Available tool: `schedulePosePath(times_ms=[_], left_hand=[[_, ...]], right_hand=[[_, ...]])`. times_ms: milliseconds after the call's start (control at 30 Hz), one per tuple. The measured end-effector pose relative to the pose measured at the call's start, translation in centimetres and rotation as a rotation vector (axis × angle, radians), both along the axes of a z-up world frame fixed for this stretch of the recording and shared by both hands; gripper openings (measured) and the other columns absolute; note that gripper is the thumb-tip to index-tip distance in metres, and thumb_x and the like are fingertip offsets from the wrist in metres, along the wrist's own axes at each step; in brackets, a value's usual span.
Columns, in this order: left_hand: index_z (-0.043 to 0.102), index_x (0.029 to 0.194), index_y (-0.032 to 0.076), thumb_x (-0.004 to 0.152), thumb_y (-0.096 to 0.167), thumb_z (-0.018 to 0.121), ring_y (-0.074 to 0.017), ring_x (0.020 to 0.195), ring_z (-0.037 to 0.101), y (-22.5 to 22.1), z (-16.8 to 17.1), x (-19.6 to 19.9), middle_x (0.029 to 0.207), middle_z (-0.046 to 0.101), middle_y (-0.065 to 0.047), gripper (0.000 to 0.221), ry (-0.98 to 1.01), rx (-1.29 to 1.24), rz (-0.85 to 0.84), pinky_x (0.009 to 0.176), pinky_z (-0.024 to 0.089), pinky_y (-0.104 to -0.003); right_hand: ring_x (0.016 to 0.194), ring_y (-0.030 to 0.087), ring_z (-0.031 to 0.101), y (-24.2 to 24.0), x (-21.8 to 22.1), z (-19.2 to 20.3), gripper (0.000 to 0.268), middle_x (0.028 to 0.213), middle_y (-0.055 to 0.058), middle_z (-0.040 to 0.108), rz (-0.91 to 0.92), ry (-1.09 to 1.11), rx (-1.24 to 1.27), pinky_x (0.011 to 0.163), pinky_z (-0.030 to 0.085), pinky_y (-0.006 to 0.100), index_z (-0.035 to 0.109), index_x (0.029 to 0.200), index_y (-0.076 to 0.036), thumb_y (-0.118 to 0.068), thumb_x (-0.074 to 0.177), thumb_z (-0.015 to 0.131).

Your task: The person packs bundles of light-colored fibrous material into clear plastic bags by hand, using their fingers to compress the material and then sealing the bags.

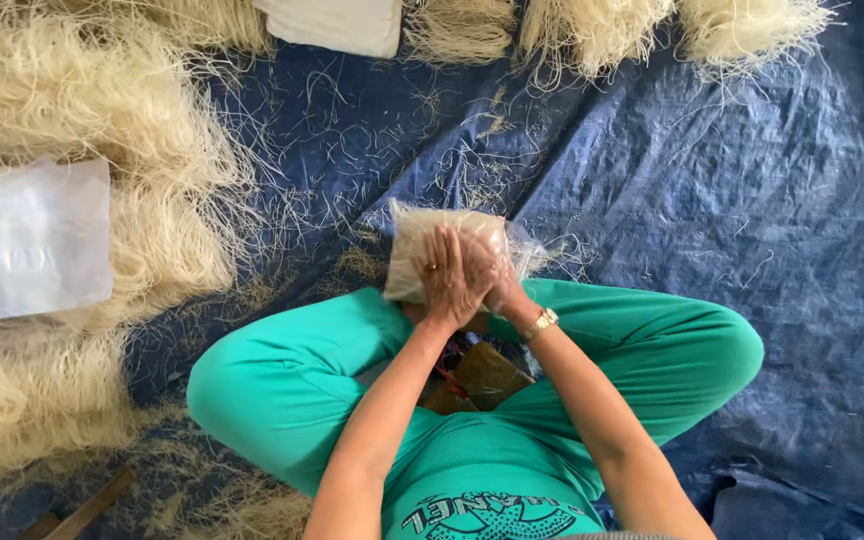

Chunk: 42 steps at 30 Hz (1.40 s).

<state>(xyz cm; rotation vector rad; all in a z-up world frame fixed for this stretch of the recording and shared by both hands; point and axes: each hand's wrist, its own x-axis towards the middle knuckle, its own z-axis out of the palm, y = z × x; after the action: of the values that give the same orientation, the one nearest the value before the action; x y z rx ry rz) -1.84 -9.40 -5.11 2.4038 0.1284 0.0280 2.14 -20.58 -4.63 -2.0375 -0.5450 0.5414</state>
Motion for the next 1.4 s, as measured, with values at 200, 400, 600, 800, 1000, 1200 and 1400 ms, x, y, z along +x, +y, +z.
schedulePosePath(times_ms=[200, 400, 600, 800, 1000, 1200, 1400], left_hand=[[0.025, 0.159, 0.017, 0.074, 0.007, 0.072, -0.0436, 0.144, 0.034, 7.3, 0.1, -0.6, 0.159, 0.029, -0.024, 0.098, 0.422, -0.827, 0.796, 0.116, 0.031, -0.055], [0.07, 0.118, 0.03, 0.042, 0.074, 0.09, -0.0206, 0.108, 0.068, 8.6, -3.3, 0.0, 0.113, 0.071, 0.002, 0.09, 0.708, -0.304, 0.667, 0.092, 0.055, -0.035], [0.058, 0.129, 0.01, 0.069, 0.076, 0.068, -0.0322, 0.102, 0.067, 3.3, -3.0, 0.9, 0.116, 0.065, -0.016, 0.09, 0.074, 0.367, 0.487, 0.082, 0.056, -0.051], [0.028, 0.157, 0.004, 0.09, 0.06, 0.062, -0.0496, 0.145, 0.025, 4.0, -1.6, -2.8, 0.156, 0.031, -0.03, 0.093, 0.136, 0.145, 0.062, 0.107, 0.019, -0.077], [0.016, 0.161, 0.011, 0.083, 0.07, 0.064, -0.0476, 0.15, 0.015, 4.1, -2.3, -2.2, 0.162, 0.019, -0.029, 0.109, 0.121, -0.171, 0.167, 0.113, 0.006, -0.072], [0.003, 0.162, 0.013, 0.059, 0.065, 0.088, -0.0491, 0.15, 0.008, 4.2, -1.5, -2.2, 0.163, 0.006, -0.031, 0.143, 0.112, -0.272, 0.24, 0.114, 0.006, -0.072], [0.007, 0.164, 0.021, 0.063, 0.053, 0.093, -0.0404, 0.152, 0.007, 4.1, -1.0, -1.8, 0.167, 0.001, -0.018, 0.136, 0.041, -0.368, 0.305, 0.118, 0.008, -0.062]], right_hand=[[0.116, 0.028, 0.066, -1.8, 0.3, -0.9, 0.035, 0.113, 0.01, 0.07, -0.394, 0.259, 0.197, 0.106, 0.048, 0.041, 0.068, 0.11, -0.012, -0.021, 0.081, 0.084], [0.113, 0.031, 0.066, -2.2, -0.4, -3.4, 0.007, 0.112, 0.012, 0.071, -0.13, -0.026, 0.202, 0.101, 0.049, 0.042, 0.074, 0.089, -0.014, -0.016, 0.083, 0.073], [0.094, 0.019, 0.063, -0.7, 1.5, -4.9, 0.03, 0.11, 0.009, 0.062, -0.033, -1.07, -0.524, 0.078, 0.052, 0.027, 0.071, 0.105, -0.021, -0.023, 0.091, 0.045], [0.111, 0.037, 0.065, -1.9, 3.7, -0.2, 0.027, 0.114, 0.019, 0.069, -0.046, 0.165, 0.152, 0.092, 0.05, 0.049, 0.07, 0.115, -0.008, -0.017, 0.096, 0.053], [0.122, 0.036, 0.059, -6.2, 1.5, 0.9, 0.039, 0.135, 0.016, 0.059, -0.082, -0.059, 0.237, 0.104, 0.044, 0.049, 0.078, 0.113, -0.018, -0.023, 0.076, 0.088], [0.085, 0.035, 0.067, -4.0, 1.7, -0.2, 0.039, 0.087, 0.015, 0.066, -0.2, 0.079, 0.068, 0.08, 0.054, 0.046, 0.076, 0.096, -0.008, -0.038, 0.074, 0.089], [0.075, 0.036, 0.07, -0.8, 4.5, 0.0, 0.026, 0.071, 0.012, 0.07, -0.437, 0.082, -0.219, 0.067, 0.051, 0.045, 0.072, 0.077, -0.011, -0.036, 0.072, 0.077]])
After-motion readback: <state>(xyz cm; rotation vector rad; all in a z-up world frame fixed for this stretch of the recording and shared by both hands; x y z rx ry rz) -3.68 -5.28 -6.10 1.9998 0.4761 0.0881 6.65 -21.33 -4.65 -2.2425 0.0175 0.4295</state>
